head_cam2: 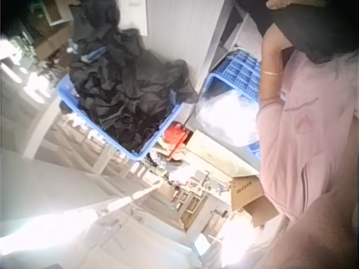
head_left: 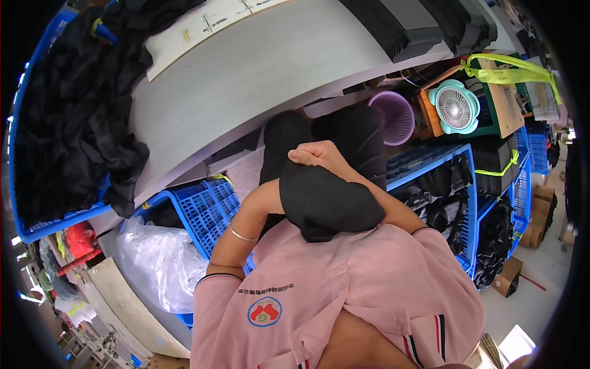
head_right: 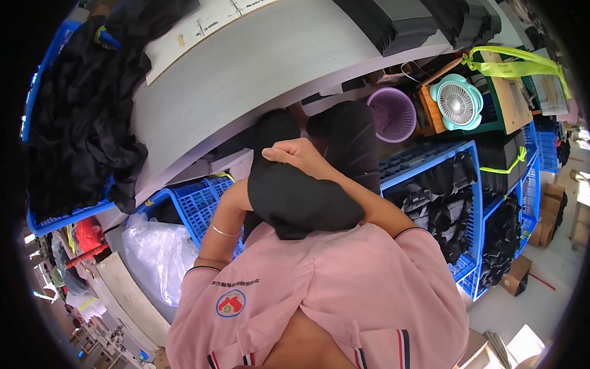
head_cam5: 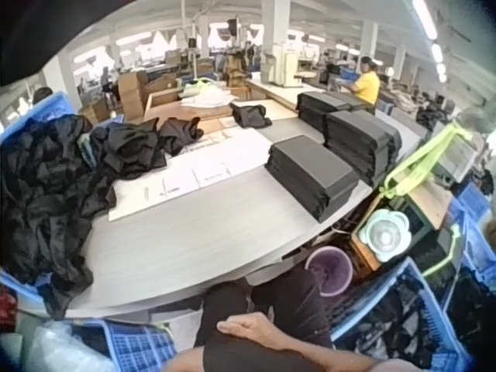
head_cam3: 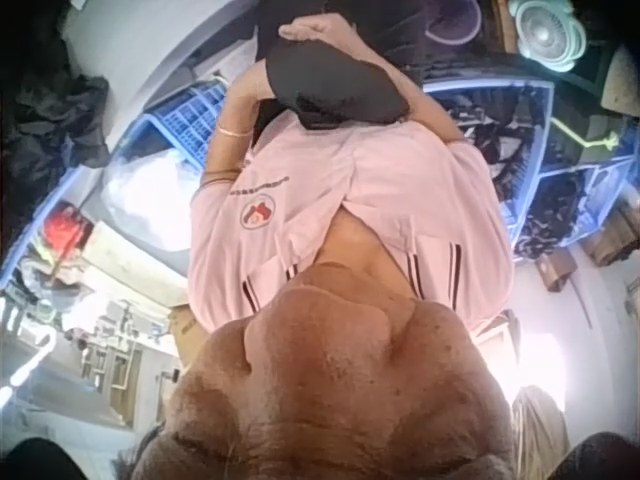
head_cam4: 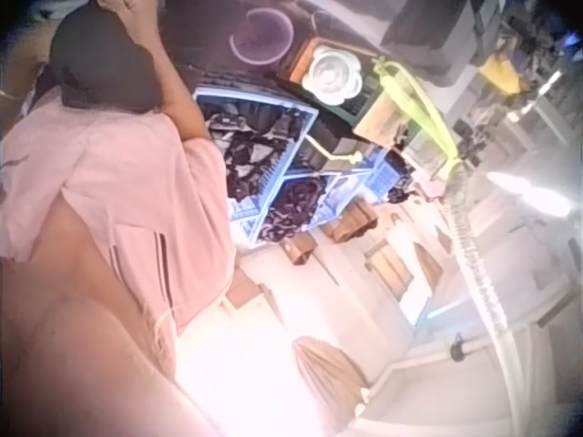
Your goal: Folding and organizing black fabric components at a workstation.
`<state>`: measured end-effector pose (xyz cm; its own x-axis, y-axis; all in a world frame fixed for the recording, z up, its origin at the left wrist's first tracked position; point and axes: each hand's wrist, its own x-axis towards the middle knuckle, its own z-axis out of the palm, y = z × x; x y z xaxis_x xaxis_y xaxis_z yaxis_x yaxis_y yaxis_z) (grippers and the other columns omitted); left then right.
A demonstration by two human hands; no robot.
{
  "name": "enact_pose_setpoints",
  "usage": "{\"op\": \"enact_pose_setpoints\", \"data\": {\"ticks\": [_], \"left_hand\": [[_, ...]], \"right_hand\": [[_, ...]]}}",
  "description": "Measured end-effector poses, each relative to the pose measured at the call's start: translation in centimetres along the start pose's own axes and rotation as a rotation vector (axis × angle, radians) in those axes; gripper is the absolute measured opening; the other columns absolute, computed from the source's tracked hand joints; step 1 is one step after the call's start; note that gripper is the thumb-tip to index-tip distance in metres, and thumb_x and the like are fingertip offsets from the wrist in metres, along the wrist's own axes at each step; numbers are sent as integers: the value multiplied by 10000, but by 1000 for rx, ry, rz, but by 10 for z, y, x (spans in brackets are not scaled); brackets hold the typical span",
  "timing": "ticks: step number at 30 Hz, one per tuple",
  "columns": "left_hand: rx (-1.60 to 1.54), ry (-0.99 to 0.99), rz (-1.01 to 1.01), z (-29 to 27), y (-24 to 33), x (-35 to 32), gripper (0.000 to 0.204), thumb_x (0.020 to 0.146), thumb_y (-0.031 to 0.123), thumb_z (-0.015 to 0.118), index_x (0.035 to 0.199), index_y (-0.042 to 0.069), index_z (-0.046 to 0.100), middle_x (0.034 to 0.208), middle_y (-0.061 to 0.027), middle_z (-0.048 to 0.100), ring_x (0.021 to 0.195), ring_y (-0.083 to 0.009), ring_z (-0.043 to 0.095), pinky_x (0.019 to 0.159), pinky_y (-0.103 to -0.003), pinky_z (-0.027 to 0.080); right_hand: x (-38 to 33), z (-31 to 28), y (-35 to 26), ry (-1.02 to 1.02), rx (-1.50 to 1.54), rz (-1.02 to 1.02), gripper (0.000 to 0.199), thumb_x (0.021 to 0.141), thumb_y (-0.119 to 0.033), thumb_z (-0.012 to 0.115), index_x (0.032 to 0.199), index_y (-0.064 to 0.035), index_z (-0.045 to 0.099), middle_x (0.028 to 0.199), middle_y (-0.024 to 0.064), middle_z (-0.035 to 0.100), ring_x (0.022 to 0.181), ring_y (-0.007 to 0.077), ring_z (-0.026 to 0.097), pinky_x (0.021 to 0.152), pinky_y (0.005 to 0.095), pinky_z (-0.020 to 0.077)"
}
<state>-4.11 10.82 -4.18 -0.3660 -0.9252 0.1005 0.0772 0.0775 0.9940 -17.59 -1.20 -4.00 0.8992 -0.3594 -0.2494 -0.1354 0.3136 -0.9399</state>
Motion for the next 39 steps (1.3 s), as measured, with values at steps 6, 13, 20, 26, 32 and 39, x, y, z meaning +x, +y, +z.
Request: {"op": "enact_pose_setpoints", "data": {"ticks": [6, 13, 20, 26, 32, 39], "left_hand": [[-551, 199, -4, 27, -35, 13, 399, 788, 137, 779, 1153, 16, 672, 1144, -102, 683, 1088, -212, 633, 927, -338, 495], [-31, 606, 57, 44, 5, 68, 380, 896, 299, 701, 1174, 46, 642, 1082, -92, 648, 944, -174, 579, 831, -296, 446], [-565, 892, 234, 20, 34, 112, 556, 971, 225, 635, 1445, 9, 441, 1429, -138, 490, 1219, -245, 566, 999, -332, 456], [-437, 1263, 193, -29, -14, 57, 643, 1001, 317, 580, 1523, 50, 317, 1502, -148, 403, 1310, -266, 490, 1050, -403, 427], [-291, 1348, 73, 5, 22, 55, 545, 992, 220, 610, 1449, -23, 440, 1471, -149, 465, 1303, -224, 497, 1054, -317, 421], [-56, 1223, -150, 8, 47, 50, 429, 989, 134, 577, 1378, -23, 488, 1401, -209, 525, 1244, -227, 538, 1002, -311, 434]], "right_hand": [[-93, -11, 26, 50, -36, -8, 228, 984, -174, 604, 826, -10, 620, 679, -36, 567, 656, 29, 528, 558, 224, 404], [-21, 42, 54, 171, -160, -37, 218, 993, -176, 590, 861, -9, 634, 687, -24, 585, 641, 33, 535, 555, 225, 412], [-23, 47, 73, 258, -290, -106, 214, 1002, -179, 575, 896, -7, 648, 695, -11, 604, 626, 36, 542, 551, 226, 420], [-13, -6, 55, 456, -84, -29, 164, 986, -109, 555, 1084, 3, 624, 818, 50, 655, 646, 83, 603, 587, 232, 461], [-29, 12, -37, 424, -647, -466, 382, 842, -247, 746, 1148, -61, 613, 1124, 106, 642, 1038, 293, 602, 905, 345, 470], [-24, 8, -18, 445, -811, -337, 198, 850, -111, 706, 995, 18, 673, 932, 112, 693, 894, 193, 655, 806, 284, 496]]}}
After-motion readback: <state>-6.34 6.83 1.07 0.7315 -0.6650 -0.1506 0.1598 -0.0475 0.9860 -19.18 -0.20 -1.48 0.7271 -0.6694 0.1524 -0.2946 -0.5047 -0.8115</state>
